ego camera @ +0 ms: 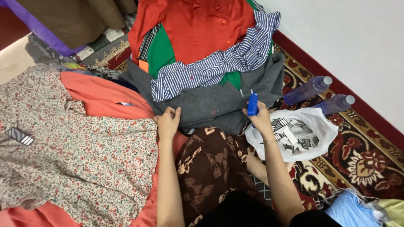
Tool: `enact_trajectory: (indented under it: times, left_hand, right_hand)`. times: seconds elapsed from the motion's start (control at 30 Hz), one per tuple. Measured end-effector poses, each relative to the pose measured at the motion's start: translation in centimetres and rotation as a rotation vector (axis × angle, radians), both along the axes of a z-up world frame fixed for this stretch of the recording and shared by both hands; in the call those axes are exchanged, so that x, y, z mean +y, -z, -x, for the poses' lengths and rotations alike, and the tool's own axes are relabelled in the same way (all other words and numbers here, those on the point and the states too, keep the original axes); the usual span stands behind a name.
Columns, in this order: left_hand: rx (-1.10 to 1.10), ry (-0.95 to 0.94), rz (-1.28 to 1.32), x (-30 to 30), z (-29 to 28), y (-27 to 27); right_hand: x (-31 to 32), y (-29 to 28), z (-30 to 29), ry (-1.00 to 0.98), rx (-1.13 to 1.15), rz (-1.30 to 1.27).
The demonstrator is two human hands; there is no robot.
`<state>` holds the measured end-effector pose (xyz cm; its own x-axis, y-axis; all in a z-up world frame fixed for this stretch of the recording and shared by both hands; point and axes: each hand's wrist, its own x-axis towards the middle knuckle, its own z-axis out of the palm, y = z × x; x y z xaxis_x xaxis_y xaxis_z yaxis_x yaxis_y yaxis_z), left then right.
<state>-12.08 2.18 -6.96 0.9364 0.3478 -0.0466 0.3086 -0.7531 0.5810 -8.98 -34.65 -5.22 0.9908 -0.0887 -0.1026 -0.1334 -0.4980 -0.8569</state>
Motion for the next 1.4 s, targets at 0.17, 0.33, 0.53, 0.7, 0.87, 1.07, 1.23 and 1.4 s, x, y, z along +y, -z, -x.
enact_trajectory:
  times: [0.17, 0.33, 0.53, 0.7, 0.87, 1.07, 1.23, 1.4]
  left_hand:
    - [-0.194, -0.061, -0.1, -2.0, 0.0, -4.0]
    - [-0.475, 0.005, -0.283, -4.0, -1.9, -4.9]
    - [-0.491, 0.379, -0.239, -7.0, -3.3, -5.1]
    - [-0.2, 0.448, -0.188, -6.1, -2.9, -3.1]
    - [-0.211, 0.44, -0.144, -6.1, -3.1, -2.0]
    - [-0.258, 0.49, -0.077, -5.7, -2.7, -1.7]
    - [-0.328, 0.595, -0.149, -5.7, -1.5, -2.7]
    - [-0.402, 0.583, -0.015, -5.6, -1.0, -3.0]
  right_hand:
    - [0.6, -2.9, 0.6, -0.003, -0.11, 0.016]
    - [1.3, -5.3, 0.0, -0.016, -0.166, 0.002]
    - [5.9, -5.5, -0.3, -0.135, -0.134, -0.274]
    - [8.2, -0.4, -1.0, -0.274, 0.051, -0.268]
    - [9.3, 0.5, -1.3, -0.335, -0.064, -0.156]
    - [8.8, 2.0, -0.9, -0.284, -0.109, -0.206]
    - [8.2, 2.9, -0.8, -0.175, -0.082, -0.482]
    - [8.1, 2.4, -0.8, -0.081, -0.047, -0.349]
